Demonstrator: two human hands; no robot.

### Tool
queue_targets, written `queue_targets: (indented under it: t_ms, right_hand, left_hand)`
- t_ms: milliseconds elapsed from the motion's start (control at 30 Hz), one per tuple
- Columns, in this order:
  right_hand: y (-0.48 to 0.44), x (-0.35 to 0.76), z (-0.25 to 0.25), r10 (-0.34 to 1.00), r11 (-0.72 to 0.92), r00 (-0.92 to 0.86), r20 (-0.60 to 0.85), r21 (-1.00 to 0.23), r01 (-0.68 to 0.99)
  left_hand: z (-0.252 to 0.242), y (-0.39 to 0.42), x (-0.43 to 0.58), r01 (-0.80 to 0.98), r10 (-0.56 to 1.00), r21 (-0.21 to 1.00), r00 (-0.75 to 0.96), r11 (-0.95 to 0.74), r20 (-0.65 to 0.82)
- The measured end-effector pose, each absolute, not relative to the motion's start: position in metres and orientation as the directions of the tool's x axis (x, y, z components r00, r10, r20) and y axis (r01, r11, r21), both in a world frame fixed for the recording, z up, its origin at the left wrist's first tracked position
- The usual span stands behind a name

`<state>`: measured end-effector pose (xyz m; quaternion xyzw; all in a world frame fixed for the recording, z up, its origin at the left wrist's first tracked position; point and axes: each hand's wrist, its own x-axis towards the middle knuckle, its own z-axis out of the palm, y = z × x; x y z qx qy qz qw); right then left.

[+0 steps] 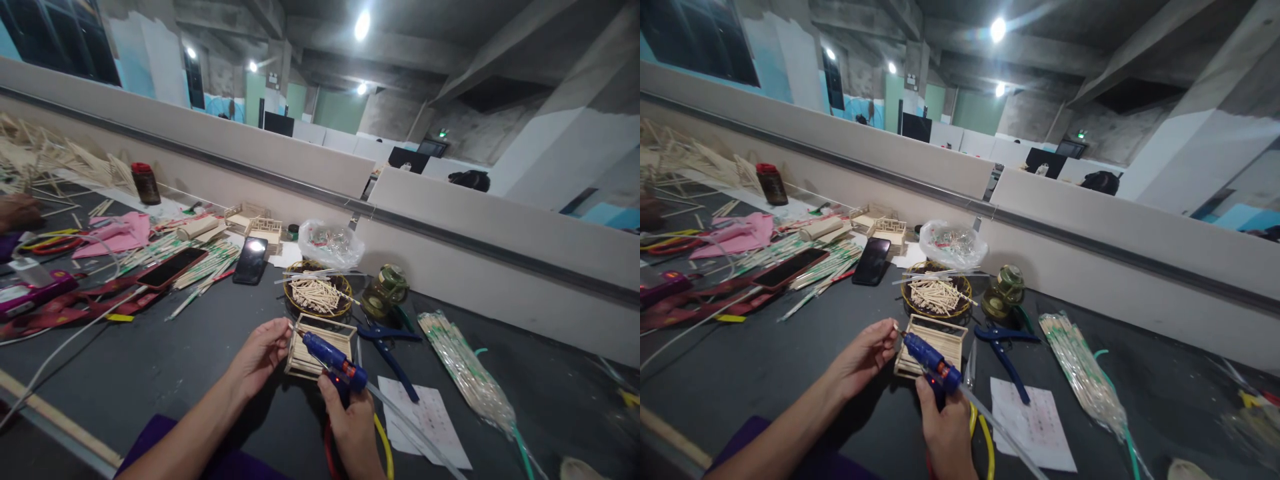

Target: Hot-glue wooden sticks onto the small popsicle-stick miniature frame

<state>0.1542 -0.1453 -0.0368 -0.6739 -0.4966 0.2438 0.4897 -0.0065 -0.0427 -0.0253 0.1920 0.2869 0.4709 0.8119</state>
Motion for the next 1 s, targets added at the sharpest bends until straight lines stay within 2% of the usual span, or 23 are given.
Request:
queue_targets:
  t_ms: [200, 600, 1000]
  right_hand:
    - [-0.1468, 0.1536, -0.0357, 0.914, -0.018, 0.377, 0.152, -0.911, 0.413]
    - [-0.1448, 0.1551, -0.0383, 0.880, 0.032, 0.402, 0.253, -0.876, 0.481]
    - [-0.1471, 0.1539, -0.0328, 0.883, 0.017, 0.412, 0.224, -0.893, 0.450]
  left_hand:
    - [-0.0217, -0.0440, -0.0057, -0.649, 0.876, 0.589, 0.389, 0.481, -0.285]
    - [-0.0226, -0.0435, -0.0063, -0.652, 0.872, 0.583, 0.405, 0.485, -0.274]
    - [-0.0222, -0.0437, -0.0071, -0.673, 0.877, 0.563, 0.392, 0.480, -0.279]
